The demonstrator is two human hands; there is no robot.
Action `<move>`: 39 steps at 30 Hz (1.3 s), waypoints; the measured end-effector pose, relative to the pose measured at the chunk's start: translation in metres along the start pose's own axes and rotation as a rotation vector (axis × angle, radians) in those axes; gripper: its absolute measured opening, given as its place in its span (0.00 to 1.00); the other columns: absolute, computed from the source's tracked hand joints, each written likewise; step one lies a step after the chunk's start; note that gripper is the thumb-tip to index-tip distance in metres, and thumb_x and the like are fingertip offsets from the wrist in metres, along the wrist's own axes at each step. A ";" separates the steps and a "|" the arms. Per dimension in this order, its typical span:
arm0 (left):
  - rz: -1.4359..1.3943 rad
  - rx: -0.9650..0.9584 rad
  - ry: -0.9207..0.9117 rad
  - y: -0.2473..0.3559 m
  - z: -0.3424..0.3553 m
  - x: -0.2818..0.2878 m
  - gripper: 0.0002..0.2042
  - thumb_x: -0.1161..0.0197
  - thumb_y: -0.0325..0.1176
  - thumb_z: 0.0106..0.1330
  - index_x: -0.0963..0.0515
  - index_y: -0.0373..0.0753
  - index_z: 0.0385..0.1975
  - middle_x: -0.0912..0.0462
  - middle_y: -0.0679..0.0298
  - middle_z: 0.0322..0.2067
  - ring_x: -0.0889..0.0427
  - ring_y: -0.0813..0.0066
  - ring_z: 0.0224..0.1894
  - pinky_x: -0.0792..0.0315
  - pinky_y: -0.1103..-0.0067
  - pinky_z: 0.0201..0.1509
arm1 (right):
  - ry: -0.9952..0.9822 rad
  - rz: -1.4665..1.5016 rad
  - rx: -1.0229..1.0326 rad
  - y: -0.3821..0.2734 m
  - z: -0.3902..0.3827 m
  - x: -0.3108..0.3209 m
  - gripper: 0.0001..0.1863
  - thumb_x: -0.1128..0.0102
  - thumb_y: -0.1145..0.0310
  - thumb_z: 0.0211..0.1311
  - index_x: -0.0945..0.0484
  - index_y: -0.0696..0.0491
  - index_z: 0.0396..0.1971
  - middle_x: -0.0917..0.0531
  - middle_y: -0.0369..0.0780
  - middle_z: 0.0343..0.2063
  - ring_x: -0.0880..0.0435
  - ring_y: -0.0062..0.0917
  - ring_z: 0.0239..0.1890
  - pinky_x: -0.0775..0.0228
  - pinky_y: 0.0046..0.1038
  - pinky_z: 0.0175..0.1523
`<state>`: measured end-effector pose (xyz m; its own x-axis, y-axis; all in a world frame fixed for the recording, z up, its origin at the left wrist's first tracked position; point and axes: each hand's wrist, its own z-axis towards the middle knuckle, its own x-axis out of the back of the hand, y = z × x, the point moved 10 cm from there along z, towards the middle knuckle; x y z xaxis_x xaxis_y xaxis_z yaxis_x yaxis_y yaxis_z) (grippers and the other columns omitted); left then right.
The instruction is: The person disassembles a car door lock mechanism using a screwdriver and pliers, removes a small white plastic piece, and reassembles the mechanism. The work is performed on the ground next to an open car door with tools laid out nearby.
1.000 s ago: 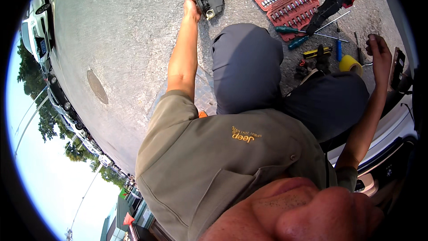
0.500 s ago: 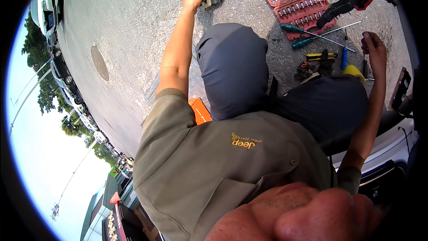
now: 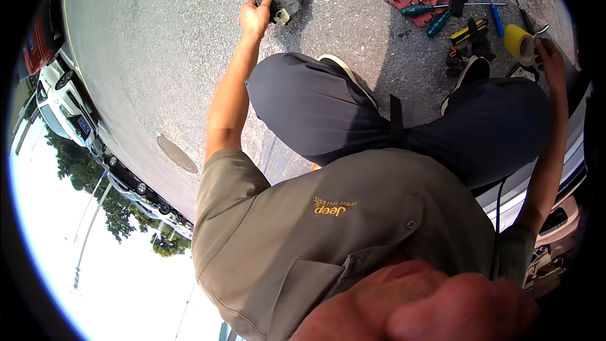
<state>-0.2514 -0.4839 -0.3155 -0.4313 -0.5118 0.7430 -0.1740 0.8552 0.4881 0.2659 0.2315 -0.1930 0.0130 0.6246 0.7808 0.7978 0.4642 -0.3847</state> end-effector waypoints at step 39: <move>0.385 -0.630 -1.070 0.293 -0.261 -0.174 0.18 0.35 0.38 0.72 0.22 0.26 0.50 0.13 0.59 0.38 0.16 0.77 0.39 0.21 0.75 0.45 | -0.065 0.714 -0.291 0.028 -0.175 -0.195 0.23 0.43 0.49 0.75 0.19 0.57 0.47 0.14 0.36 0.35 0.17 0.19 0.33 0.25 0.25 0.36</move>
<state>0.0037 -0.1649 -0.1824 -0.8991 0.3248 0.2934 0.4356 0.5973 0.6734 0.3912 0.0126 -0.2701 0.5553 0.7506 0.3581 0.7358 -0.2428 -0.6322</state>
